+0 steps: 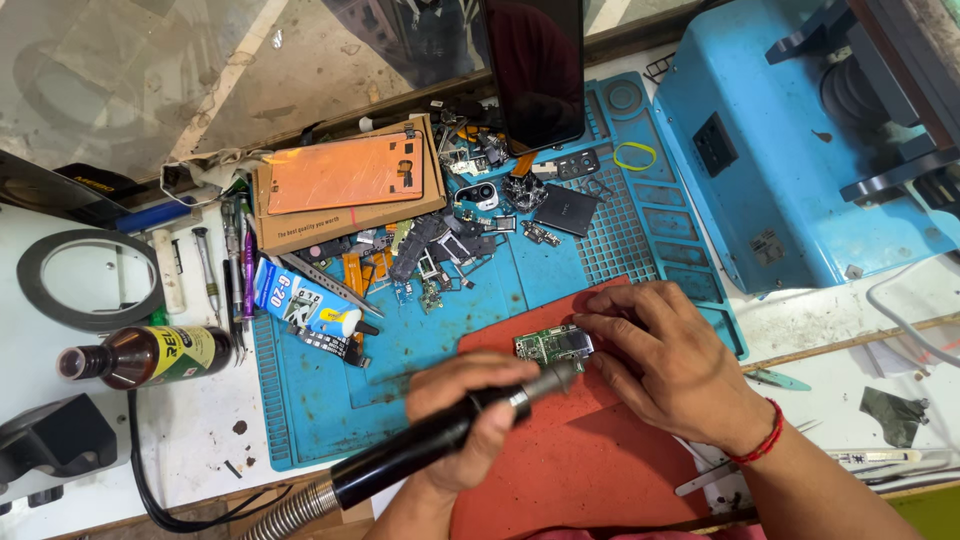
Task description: The person uses a hot air gun to heat components on a mobile phone motherboard placed on a red mat on a cluttered workbench. The hands move the tool around the board while steadying it on the workspace.
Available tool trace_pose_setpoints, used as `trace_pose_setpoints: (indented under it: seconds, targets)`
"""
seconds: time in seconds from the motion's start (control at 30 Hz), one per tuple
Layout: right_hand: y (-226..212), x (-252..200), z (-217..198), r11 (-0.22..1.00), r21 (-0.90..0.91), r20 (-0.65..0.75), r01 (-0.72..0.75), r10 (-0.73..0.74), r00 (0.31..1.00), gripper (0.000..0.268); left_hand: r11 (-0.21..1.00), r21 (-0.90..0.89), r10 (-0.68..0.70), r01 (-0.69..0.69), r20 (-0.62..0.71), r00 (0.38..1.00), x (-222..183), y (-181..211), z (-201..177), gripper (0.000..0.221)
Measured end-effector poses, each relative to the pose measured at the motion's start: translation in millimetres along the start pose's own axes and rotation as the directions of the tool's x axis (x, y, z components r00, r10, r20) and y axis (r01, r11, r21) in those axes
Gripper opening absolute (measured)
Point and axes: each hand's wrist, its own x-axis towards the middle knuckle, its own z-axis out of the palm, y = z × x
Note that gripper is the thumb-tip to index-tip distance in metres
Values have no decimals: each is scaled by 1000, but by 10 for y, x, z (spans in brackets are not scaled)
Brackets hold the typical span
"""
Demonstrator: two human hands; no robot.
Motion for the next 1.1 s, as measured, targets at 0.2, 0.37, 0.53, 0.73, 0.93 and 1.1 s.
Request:
trace_pose_setpoints:
  seconds: [0.2, 0.37, 0.53, 0.73, 0.93, 1.1]
  targets:
    - [-11, 5, -5, 1000, -19, -18, 22, -22, 1000, 46, 994, 76, 73, -76, 39, 997, 93, 103, 23, 32]
    - [-9, 15, -4, 1000, 1, -3, 12, -12, 1000, 45, 1000, 2, -6, 6, -120, 993, 59, 83, 52, 35]
    - [1, 7, 0, 1000, -11, 4, 15, -15, 1000, 46, 994, 37, 108, -105, -66, 992, 62, 45, 37, 32]
    - [6, 1, 4, 1000, -13, 5, 6, -6, 1000, 47, 994, 27, 101, -101, 2, 995, 81, 74, 47, 34]
    - [4, 3, 3, 1000, -14, -12, 22, -22, 1000, 46, 998, -29, -57, 55, -74, 996, 63, 81, 50, 38]
    - [-3, 3, 5, 1000, -9, -5, 3, -3, 1000, 45, 997, 75, 7, 6, -175, 985, 98, 97, 34, 35]
